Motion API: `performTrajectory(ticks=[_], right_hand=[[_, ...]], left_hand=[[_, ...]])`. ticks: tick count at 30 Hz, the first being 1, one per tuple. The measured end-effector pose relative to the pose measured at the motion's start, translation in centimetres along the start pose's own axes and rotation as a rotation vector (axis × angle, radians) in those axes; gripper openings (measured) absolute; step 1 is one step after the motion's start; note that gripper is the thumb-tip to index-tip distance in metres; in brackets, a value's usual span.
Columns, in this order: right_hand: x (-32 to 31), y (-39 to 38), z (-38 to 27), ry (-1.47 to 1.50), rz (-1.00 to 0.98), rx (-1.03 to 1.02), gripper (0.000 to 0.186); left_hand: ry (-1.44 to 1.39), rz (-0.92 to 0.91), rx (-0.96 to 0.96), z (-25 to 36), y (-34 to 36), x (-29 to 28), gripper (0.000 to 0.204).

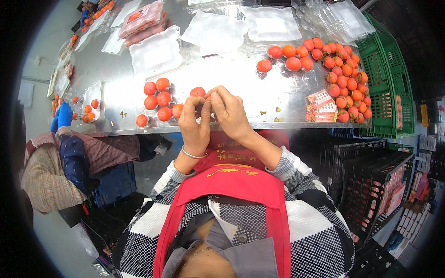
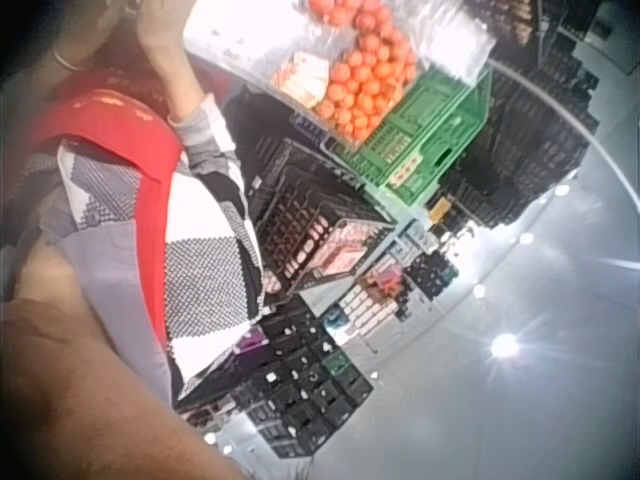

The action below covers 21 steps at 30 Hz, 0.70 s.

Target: The person picks small red tomatoes from a metal table, removes the green calyx by hand, and places the tomatoes into clear plastic trays. The person repeats this process for multiple tomatoes, arranging them in rows within the trays.

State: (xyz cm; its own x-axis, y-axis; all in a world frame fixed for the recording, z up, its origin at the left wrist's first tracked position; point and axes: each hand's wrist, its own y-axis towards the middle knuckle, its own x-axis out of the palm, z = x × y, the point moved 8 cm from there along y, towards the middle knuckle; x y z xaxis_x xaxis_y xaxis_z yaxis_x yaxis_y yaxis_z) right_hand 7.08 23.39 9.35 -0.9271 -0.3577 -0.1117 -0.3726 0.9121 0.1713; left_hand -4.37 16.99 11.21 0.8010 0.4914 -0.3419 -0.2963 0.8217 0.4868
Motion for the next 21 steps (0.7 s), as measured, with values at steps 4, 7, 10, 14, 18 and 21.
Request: performTrajectory(ticks=[4,7,10,14,18,21], right_hand=[[-0.1,-0.1,1.0,0.069,-0.008,0.099,0.029],[-0.2,-0.3,2.1,0.254,-0.048,0.270,0.027],[-0.7,-0.2,2.5,0.398,-0.078,0.355,0.026],[-1.2,0.1,1.6,0.314,-0.162,0.257,0.030],[-1.3,0.3,-1.5,0.099,-0.191,-0.129,0.047],[-1.2,0.1,-1.7,0.090,-0.256,-0.120,0.060]], left_hand=[[0.003,-0.014,0.027,0.1,-0.1,0.0,0.009],[-0.069,-0.042,-0.050,-0.6,-0.2,0.0,0.010],[-0.310,-0.066,-0.255,-2.3,-0.4,0.2,0.011],[-0.757,-0.066,-0.554,-4.3,-0.5,0.8,0.016],[-0.975,-0.066,-0.739,-5.1,-0.6,1.0,0.018],[-1.018,-0.076,-0.761,-5.0,-0.6,1.2,0.018]])
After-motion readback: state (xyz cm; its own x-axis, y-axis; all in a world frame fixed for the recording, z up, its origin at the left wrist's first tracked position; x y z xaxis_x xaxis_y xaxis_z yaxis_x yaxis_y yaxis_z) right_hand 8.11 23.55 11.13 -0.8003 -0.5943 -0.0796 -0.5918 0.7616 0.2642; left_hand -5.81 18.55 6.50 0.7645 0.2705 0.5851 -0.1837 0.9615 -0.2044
